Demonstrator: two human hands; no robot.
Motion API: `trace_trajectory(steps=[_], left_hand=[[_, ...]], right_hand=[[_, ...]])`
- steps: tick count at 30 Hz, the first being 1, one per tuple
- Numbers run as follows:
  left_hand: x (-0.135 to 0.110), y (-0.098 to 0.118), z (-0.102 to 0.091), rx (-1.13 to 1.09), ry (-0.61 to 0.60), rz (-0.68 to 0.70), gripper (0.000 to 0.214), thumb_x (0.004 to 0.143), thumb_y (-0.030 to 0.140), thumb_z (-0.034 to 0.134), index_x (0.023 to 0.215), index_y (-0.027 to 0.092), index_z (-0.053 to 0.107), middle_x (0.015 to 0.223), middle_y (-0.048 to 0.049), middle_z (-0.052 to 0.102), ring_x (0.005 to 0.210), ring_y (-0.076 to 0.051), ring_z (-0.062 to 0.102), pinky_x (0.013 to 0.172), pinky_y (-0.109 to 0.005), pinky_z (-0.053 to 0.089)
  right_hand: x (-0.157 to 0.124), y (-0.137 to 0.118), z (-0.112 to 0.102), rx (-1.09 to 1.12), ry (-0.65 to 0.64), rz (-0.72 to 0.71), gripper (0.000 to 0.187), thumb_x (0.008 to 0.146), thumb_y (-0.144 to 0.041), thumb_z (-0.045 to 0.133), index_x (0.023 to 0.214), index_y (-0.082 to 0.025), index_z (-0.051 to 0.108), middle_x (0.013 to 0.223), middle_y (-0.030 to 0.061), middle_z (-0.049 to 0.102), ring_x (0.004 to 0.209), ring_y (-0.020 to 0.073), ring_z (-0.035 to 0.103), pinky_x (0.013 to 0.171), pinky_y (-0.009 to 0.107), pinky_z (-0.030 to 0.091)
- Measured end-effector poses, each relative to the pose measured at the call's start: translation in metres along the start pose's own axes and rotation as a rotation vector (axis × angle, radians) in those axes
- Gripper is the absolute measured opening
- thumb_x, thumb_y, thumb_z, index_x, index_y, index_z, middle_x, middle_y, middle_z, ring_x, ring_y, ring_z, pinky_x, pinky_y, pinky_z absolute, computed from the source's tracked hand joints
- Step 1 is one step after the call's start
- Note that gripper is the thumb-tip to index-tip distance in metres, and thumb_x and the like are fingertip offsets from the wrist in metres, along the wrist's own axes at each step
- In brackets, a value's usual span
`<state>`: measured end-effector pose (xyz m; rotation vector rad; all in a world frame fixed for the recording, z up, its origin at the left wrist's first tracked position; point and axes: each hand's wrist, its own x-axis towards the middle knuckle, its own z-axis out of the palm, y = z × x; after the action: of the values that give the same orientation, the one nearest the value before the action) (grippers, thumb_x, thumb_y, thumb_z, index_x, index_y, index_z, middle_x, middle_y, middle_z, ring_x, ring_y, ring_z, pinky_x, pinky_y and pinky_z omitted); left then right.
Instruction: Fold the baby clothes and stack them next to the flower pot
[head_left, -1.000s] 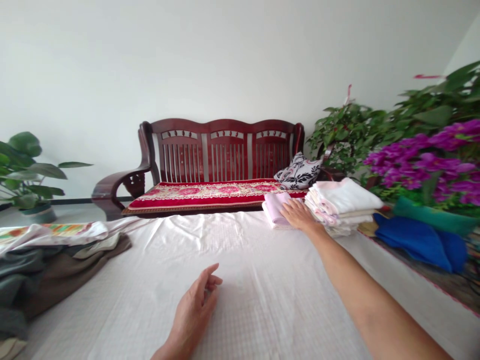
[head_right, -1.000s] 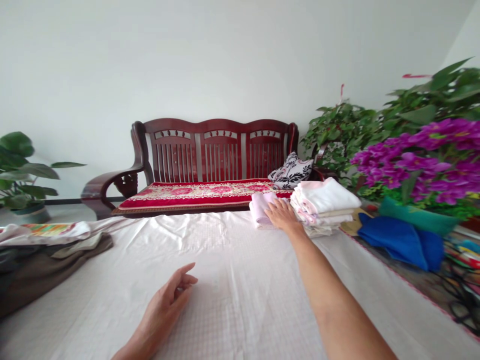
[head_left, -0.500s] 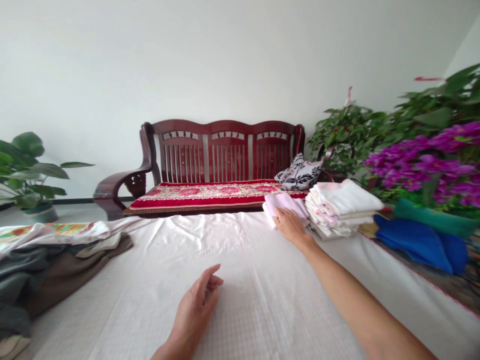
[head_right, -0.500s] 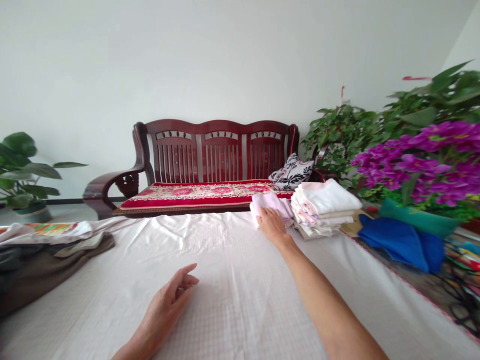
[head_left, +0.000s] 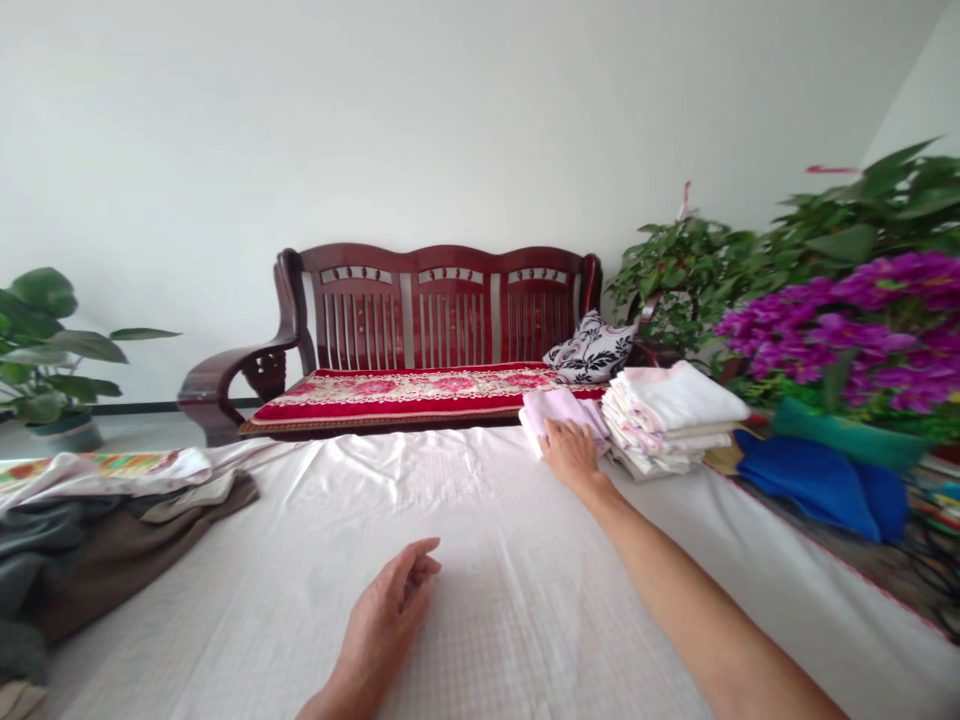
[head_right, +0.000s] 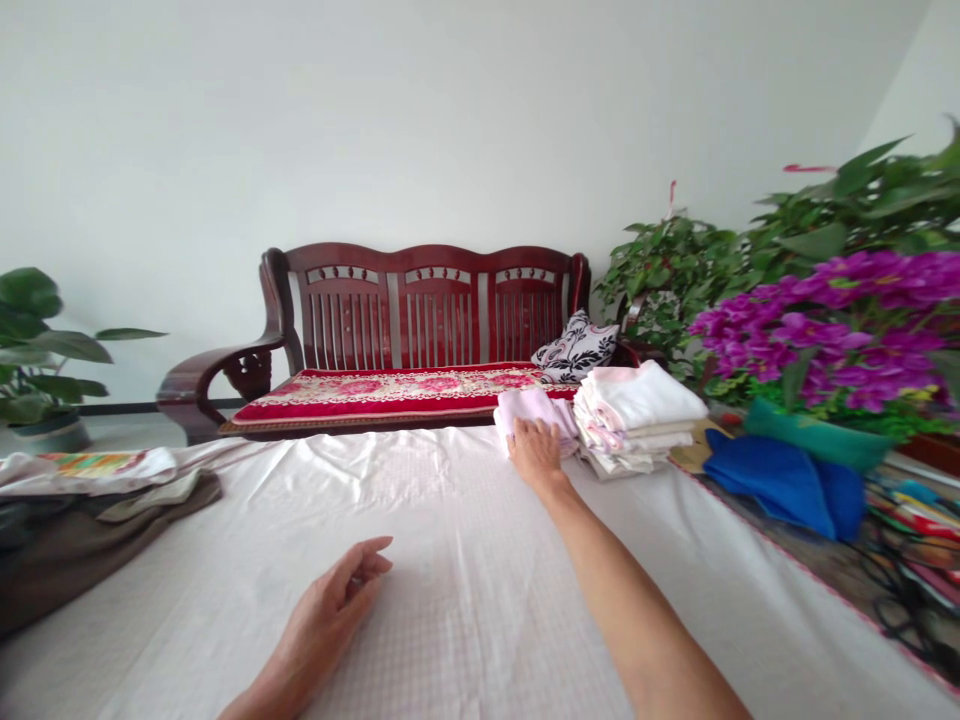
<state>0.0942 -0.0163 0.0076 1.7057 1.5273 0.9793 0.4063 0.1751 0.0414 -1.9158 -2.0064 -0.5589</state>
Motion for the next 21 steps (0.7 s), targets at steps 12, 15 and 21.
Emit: trace_trajectory(steps=[12, 15, 21], left_hand=[[0.001, -0.003, 0.001, 0.0, -0.01, 0.008, 0.038, 0.085, 0.031, 0.049, 0.119, 0.024, 0.065, 0.107, -0.0034, 0.072, 0.094, -0.02, 0.066, 0.086, -0.031, 0.05], [0.001, -0.002, 0.0, 0.006, -0.029, 0.017, 0.036, 0.085, 0.03, 0.049, 0.116, 0.024, 0.066, 0.106, -0.0032, 0.072, 0.093, -0.02, 0.066, 0.086, -0.031, 0.05], [0.002, -0.002, 0.0, 0.02, -0.045, 0.043, 0.032, 0.085, 0.029, 0.049, 0.111, 0.024, 0.068, 0.104, -0.0023, 0.073, 0.095, -0.02, 0.067, 0.087, -0.03, 0.05]], right_hand=[[-0.009, 0.019, -0.013, 0.095, -0.092, -0.101, 0.046, 0.1, -0.038, 0.035, 0.138, -0.019, 0.053, 0.139, 0.0118, 0.06, 0.134, 0.0255, 0.046, 0.114, 0.046, 0.025], [0.005, 0.017, -0.016, 0.076, -0.089, -0.013, 0.052, 0.101, -0.042, 0.027, 0.142, -0.019, 0.049, 0.146, 0.0111, 0.052, 0.138, 0.0271, 0.039, 0.114, 0.047, 0.023], [0.023, 0.033, 0.001, 0.02, -0.279, 0.18, 0.061, 0.098, -0.053, 0.026, 0.149, -0.023, 0.04, 0.162, 0.0081, 0.026, 0.149, 0.0305, 0.017, 0.116, 0.052, 0.017]])
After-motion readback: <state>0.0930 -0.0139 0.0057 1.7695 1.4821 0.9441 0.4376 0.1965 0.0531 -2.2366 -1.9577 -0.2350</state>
